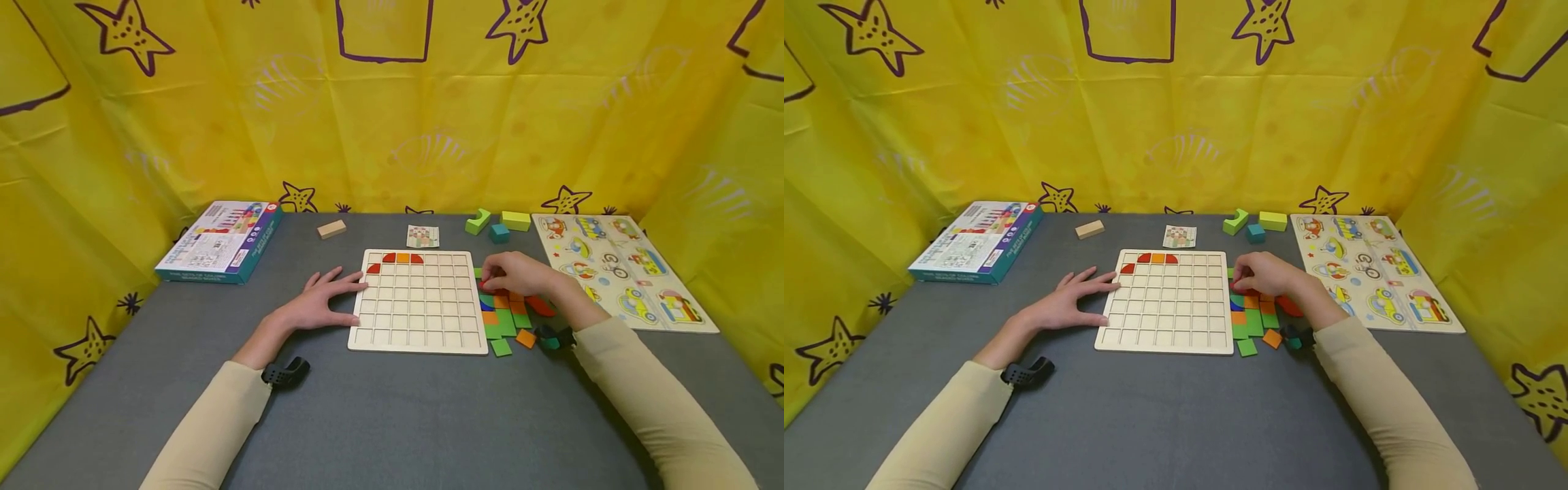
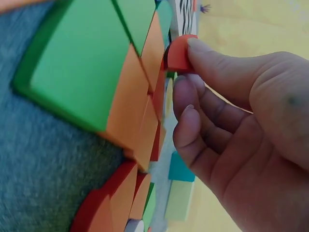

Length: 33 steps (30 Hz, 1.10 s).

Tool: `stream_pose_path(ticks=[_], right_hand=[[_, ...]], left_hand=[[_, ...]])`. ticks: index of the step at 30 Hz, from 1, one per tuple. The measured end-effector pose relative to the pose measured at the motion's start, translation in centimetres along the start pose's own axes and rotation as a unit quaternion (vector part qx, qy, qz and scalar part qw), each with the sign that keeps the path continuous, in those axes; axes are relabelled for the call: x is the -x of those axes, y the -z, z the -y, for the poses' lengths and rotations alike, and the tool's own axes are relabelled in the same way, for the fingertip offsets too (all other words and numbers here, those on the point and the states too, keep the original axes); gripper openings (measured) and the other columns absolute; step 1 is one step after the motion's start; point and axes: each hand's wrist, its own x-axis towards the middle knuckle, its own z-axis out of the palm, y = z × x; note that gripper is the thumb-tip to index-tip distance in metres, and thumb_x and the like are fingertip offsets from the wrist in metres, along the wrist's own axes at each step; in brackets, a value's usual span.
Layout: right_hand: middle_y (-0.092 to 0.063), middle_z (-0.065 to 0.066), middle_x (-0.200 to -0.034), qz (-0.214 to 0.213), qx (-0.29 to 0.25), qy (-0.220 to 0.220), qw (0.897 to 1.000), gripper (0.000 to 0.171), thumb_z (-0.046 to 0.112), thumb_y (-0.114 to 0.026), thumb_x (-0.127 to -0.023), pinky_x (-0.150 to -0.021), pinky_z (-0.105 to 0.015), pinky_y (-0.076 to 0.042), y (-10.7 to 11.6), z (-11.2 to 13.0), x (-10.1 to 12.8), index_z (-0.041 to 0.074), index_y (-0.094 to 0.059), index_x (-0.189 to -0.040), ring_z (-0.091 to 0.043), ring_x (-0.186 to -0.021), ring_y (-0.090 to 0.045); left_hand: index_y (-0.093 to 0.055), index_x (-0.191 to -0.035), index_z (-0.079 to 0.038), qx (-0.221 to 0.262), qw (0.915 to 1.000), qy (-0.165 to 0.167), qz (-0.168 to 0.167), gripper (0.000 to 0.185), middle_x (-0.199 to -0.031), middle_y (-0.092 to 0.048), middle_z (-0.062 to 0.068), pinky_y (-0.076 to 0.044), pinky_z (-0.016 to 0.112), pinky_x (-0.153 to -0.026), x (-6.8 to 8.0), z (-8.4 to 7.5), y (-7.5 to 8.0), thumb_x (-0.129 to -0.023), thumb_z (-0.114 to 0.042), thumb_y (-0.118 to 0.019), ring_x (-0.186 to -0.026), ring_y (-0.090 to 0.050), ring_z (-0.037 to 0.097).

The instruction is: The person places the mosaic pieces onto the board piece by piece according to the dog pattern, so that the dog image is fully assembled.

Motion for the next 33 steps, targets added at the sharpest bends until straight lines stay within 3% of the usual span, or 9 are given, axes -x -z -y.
stream_pose_path(ticks=[10,18,25,33], right_hand=[[-0.067,-0.004,-0.093,-0.041,0.007,-0.013,0.999,0.013,0.009,-0.070,-0.097,-0.077,-0.039,-0.051,0.3,-0.7,-1.0,0.002,-0.069,-0.108,-0.020,-0.080,-0.059],[-0.068,-0.010,-0.099,-0.027,0.027,-0.020,0.999,0.022,0.009,-0.072,-0.094,-0.086,-0.045,-0.051,0.2,-0.6,-2.7,-0.003,-0.067,-0.112,-0.024,-0.086,-0.062],[-0.066,-0.009,-0.093,-0.060,-0.006,-0.009,0.998,0.008,0.006,-0.069,-0.096,-0.079,-0.044,-0.049,1.0,-0.5,-2.5,0.001,-0.066,-0.101,-0.026,-0.083,-0.059],[-0.066,-0.012,-0.098,-0.069,-0.064,0.004,0.996,0.010,0.008,-0.067,-0.098,-0.083,-0.044,-0.049,1.1,1.7,-4.2,0.001,-0.066,-0.105,-0.029,-0.091,-0.061]], left_hand=[[-0.051,-0.151,-0.019,0.002,1.0000,-0.005,-0.002,0.074,-0.164,-0.029,0.003,0.008,0.067,-0.113,0.1,0.0,0.0,-0.088,-0.048,-0.076,-0.152,-0.006,0.041],[-0.052,-0.150,-0.019,0.002,1.0000,-0.009,-0.004,0.073,-0.164,-0.030,0.003,0.007,0.067,-0.113,0.1,-0.1,0.0,-0.088,-0.049,-0.076,-0.152,-0.006,0.041],[-0.052,-0.150,-0.020,-0.001,1.0000,-0.009,-0.003,0.075,-0.164,-0.030,0.002,0.007,0.066,-0.114,-0.2,0.0,0.1,-0.087,-0.050,-0.076,-0.152,-0.006,0.040],[-0.053,-0.149,-0.019,0.004,0.9999,-0.011,-0.004,0.075,-0.163,-0.031,0.001,0.006,0.065,-0.114,-0.1,0.3,0.0,-0.086,-0.050,-0.078,-0.152,-0.007,0.039]])
